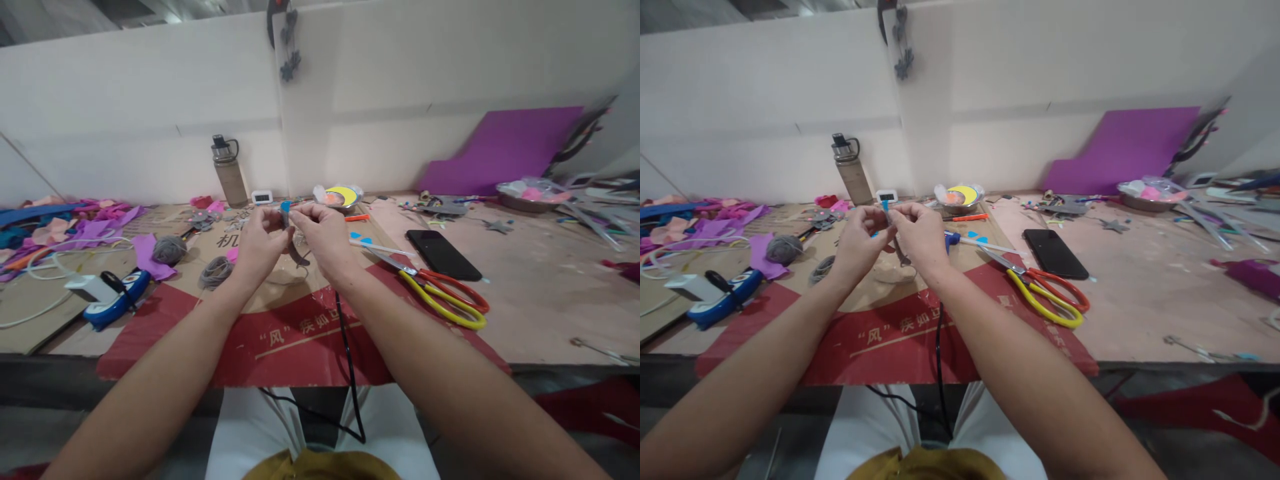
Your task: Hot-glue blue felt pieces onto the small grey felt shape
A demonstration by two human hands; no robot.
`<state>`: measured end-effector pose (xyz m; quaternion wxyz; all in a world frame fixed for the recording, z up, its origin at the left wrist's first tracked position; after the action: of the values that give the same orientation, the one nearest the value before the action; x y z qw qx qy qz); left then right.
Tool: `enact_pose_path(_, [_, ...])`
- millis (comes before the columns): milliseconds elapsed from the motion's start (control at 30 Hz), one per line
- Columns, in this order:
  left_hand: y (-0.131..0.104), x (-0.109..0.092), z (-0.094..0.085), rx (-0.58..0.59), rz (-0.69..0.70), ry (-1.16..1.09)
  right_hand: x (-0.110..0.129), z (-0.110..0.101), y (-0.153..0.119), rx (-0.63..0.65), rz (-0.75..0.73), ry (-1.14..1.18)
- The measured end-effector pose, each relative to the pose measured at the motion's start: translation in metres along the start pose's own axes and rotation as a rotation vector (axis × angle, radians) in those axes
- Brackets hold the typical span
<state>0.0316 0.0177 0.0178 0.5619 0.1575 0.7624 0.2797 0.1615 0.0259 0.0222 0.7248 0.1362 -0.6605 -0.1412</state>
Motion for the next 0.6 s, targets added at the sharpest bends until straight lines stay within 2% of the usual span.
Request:
enact_pose_path(133, [-0.0017,-0.0034,0.0014,0.033,-0.042,-0.115,0.0017,0.0008,-0.0007,0.045,-0.022,-0.002])
enact_pose_path(300, [-0.0028,-0.0055,0.0028,0.057,-0.019,-0.185,0.004,0.0002,-0.002,0.021,-0.035,-0.047])
enact_pose_path(500, [-0.004,0.0,0.0086,0.103,-0.051,-0.244,0.0014,0.0029,-0.0063,0.076,0.087,0.061])
enact_pose_path(600, [-0.0037,-0.0008,0.0071,0.12,-0.042,-0.204,-0.0005,0.0013,-0.0044,0.062,0.046,0.004])
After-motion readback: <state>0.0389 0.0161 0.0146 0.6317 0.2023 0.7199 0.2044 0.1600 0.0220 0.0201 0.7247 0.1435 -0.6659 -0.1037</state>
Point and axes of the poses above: each hand's wrist, its own y-axis towards the middle knuckle, its own z-axis out of the palm, x = y × z, the point moved 3 cm from there along y, towards the middle knuckle, and after that the axes turned 5 degrees about z, right-handed, at the moved point
